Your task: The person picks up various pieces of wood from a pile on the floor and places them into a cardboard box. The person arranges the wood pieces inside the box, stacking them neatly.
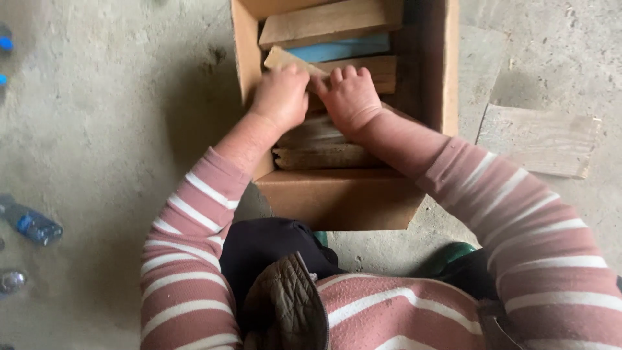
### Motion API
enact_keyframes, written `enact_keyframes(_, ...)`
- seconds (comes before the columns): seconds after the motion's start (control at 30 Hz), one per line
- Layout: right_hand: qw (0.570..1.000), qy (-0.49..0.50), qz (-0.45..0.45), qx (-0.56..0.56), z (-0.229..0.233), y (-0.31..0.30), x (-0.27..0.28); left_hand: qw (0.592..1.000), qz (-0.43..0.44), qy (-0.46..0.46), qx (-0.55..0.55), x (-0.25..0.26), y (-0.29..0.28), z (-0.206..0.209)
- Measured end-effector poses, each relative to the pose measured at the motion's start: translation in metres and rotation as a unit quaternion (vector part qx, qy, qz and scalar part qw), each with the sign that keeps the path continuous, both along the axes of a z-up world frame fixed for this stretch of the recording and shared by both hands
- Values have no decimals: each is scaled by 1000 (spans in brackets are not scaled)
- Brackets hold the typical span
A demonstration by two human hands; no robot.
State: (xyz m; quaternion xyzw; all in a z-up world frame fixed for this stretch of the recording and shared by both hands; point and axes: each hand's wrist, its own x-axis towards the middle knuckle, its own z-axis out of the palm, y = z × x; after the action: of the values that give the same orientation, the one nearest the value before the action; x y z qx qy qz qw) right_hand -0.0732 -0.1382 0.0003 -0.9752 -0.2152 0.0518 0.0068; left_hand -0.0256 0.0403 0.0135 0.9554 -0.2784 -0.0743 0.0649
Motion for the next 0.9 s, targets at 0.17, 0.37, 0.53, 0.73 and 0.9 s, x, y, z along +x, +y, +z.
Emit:
enact_keyframes(0.17, 998, 12, -5, 63, 41, -47, -22, 996, -26, 70, 40, -17, -21, 16)
enact_keyframes(0.37, 961, -122, 122, 217, 59, -160, -60, 993, -112, 39, -30, -36, -75, 18)
enact_keyframes(0.53, 959, -176, 22, 219, 1, -239, -76, 977, -177, 109, 43, -32, -113, 18)
enact_keyframes(0.73, 960, -32, -250, 120, -123, -343, -38, 972, -161, 115, 125, -33, -116, 4)
enact_keyframes(0.9, 922, 63, -378, 60, -187, -414, 8, 959, -152, 180, 156, -22, -127, 15)
